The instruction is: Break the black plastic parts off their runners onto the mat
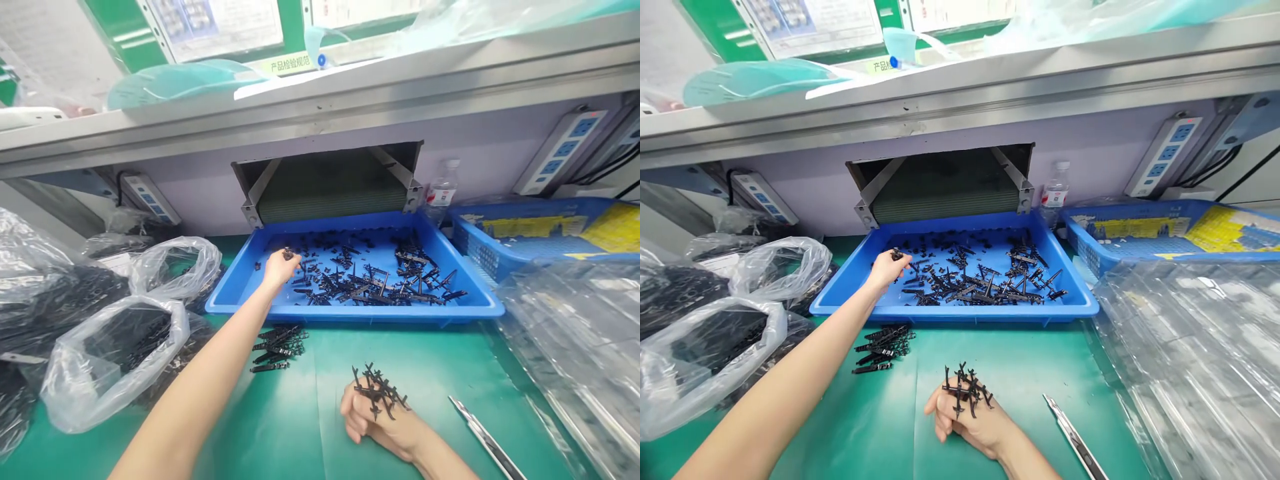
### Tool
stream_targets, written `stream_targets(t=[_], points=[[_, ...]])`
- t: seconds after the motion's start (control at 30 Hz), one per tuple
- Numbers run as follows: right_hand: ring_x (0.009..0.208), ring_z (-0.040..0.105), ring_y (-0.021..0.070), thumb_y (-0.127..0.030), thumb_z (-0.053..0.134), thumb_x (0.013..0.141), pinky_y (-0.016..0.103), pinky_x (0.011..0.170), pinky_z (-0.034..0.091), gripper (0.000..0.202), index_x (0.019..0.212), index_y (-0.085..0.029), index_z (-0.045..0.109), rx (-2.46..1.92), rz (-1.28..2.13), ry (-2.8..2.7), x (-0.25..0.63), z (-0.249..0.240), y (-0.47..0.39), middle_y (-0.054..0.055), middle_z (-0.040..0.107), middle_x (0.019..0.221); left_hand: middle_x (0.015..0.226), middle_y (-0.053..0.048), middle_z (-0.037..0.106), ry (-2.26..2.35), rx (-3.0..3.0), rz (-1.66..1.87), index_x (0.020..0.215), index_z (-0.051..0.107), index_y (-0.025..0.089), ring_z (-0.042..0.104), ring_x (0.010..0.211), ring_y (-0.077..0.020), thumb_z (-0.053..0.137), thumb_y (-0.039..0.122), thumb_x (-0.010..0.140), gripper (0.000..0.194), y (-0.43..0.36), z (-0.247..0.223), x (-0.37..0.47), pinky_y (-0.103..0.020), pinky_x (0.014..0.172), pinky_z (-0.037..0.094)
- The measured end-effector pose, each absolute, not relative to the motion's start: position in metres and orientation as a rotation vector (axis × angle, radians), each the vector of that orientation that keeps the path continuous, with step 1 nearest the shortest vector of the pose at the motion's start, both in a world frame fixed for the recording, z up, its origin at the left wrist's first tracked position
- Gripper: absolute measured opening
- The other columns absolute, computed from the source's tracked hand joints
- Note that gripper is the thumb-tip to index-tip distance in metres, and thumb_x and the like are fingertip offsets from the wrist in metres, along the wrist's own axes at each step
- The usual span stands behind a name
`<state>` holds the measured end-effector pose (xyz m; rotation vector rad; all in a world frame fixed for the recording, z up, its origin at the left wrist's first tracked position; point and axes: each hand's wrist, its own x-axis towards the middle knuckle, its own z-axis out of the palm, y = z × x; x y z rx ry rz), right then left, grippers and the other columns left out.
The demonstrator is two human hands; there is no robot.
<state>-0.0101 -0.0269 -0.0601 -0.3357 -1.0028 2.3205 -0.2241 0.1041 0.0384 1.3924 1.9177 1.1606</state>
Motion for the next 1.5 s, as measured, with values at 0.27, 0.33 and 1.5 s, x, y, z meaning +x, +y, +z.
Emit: stream_targets(t=[0.27, 0.33, 1.5], points=[[0.083, 0.052, 0.0156, -0.049, 0.064, 0.073, 0.026, 0.071, 0.04, 0.042, 0.101, -0.018, 0.06, -0.479, 2.187, -0.729, -0.024, -0.052, -0.037, 0.01, 0.056, 0.096, 0.065, -0.001, 0.059, 1.293, 2.481, 1.465, 0.08, 0.057, 0.015, 0.051, 0.056, -0.0099, 0.047, 0.011, 0.077, 0.011, -0.031, -0.003, -0.171, -0.019, 0.054, 0.039], [0.096, 0.048, 0.0193, -0.053, 0.064, 0.071, 0.031, 0.083, 0.037, 0.046, 0.101, -0.018, 0.06, -0.53, 2.182, -0.722, -0.026, -0.051, -0.042, 0.01, 0.055, 0.102, 0.064, -0.003, 0.061, 1.133, 2.631, 1.43, 0.088, 0.058, 0.014, 0.051, 0.054, -0.0116, 0.047, 0.007, 0.077, 0.017, -0.059, -0.025, -0.159, -0.021, 0.05, 0.037], [0.067, 0.053, 0.0216, -0.053, 0.039, 0.085, 0.032, 0.065, 0.043, 0.047, 0.069, -0.016, 0.065, -0.961, 1.331, -1.677, -0.018, -0.052, -0.029, 0.01, 0.056, 0.067, 0.041, 0.007, 0.039, 1.18, 0.456, 1.074, 0.079, 0.045, 0.015, 0.022, 0.036, -0.0026, 0.063, 0.053, 0.064, 0.045, -0.057, -0.032, -0.171, -0.014, 0.035, 0.015]])
